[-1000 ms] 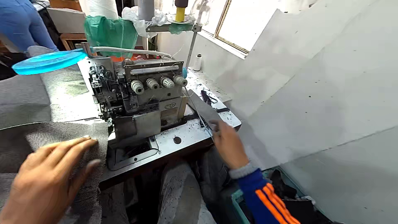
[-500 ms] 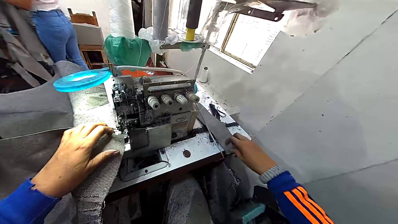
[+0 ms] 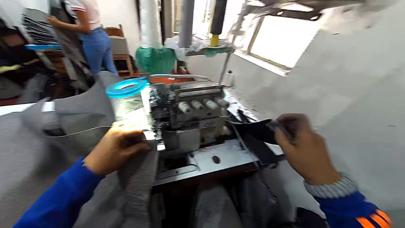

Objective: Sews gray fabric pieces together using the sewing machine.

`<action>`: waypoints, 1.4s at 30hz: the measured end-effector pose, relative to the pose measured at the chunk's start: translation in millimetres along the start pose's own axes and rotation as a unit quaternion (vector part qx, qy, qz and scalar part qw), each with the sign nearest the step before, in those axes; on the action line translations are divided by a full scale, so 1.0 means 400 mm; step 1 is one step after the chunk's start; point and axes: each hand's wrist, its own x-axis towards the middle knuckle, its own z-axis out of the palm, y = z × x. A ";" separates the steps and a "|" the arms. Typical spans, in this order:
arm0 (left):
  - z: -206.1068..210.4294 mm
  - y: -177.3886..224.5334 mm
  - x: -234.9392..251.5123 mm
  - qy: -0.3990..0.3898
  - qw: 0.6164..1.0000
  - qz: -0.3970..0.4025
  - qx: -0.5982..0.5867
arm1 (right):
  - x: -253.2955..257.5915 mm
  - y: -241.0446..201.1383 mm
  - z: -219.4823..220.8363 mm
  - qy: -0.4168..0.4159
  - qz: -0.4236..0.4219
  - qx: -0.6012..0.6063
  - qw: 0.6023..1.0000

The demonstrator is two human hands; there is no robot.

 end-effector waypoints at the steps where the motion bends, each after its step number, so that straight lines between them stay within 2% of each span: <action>1: -0.020 0.017 0.013 -0.010 1.000 0.014 -0.024 | -0.001 -0.068 0.015 0.036 0.015 0.051 0.998; 3: -0.052 0.053 0.026 -0.029 0.997 0.034 -0.059 | -0.021 -0.204 0.066 0.049 0.037 0.204 0.977; 6: -0.072 0.112 0.012 -0.006 0.998 0.056 -0.042 | -0.059 -0.383 0.180 0.022 0.040 0.422 0.905; 10: -0.067 0.147 -0.031 0.064 0.995 0.022 -0.067 | -0.075 -0.570 0.266 0.012 0.083 0.576 0.813; 13: -0.068 0.129 -0.050 0.082 0.990 -0.014 -0.111 | -0.079 -0.632 0.277 -0.009 0.111 0.642 0.758; 19: -0.081 0.122 -0.051 0.056 0.986 -0.060 -0.146 | -0.087 -0.626 0.291 -0.060 0.129 0.664 0.734; 23: -0.069 0.125 -0.050 0.075 0.978 -0.088 -0.172 | -0.093 -0.627 0.296 -0.034 0.170 0.688 0.704; 25: -0.064 0.128 -0.044 0.088 0.977 -0.098 -0.169 | -0.111 -0.624 0.311 -0.035 0.139 0.671 0.728; 27: -0.051 0.119 -0.032 0.094 0.984 -0.097 -0.118 | -0.150 -0.621 0.333 -0.084 0.086 0.639 0.760; 28: -0.038 0.103 -0.026 0.090 0.990 -0.091 -0.065 | -0.178 -0.623 0.352 -0.114 0.075 0.635 0.760; 31: 0.040 0.031 -0.033 0.092 0.992 -0.076 0.051 | -0.254 -0.631 0.402 -0.181 0.101 0.599 0.773; 34: 0.079 0.042 -0.055 0.117 0.978 -0.019 0.173 | -0.270 -0.598 0.403 -0.198 0.113 0.585 0.779; 36: 0.102 0.094 -0.076 0.104 0.965 0.006 0.242 | -0.289 -0.568 0.383 -0.214 0.122 0.587 0.771; 38: 0.117 0.143 -0.081 0.072 0.959 -0.006 0.274 | -0.290 -0.546 0.362 -0.216 0.150 0.598 0.758; 42: 0.134 0.154 -0.056 0.047 0.961 -0.043 0.268 | -0.236 -0.528 0.339 -0.203 0.175 0.656 0.705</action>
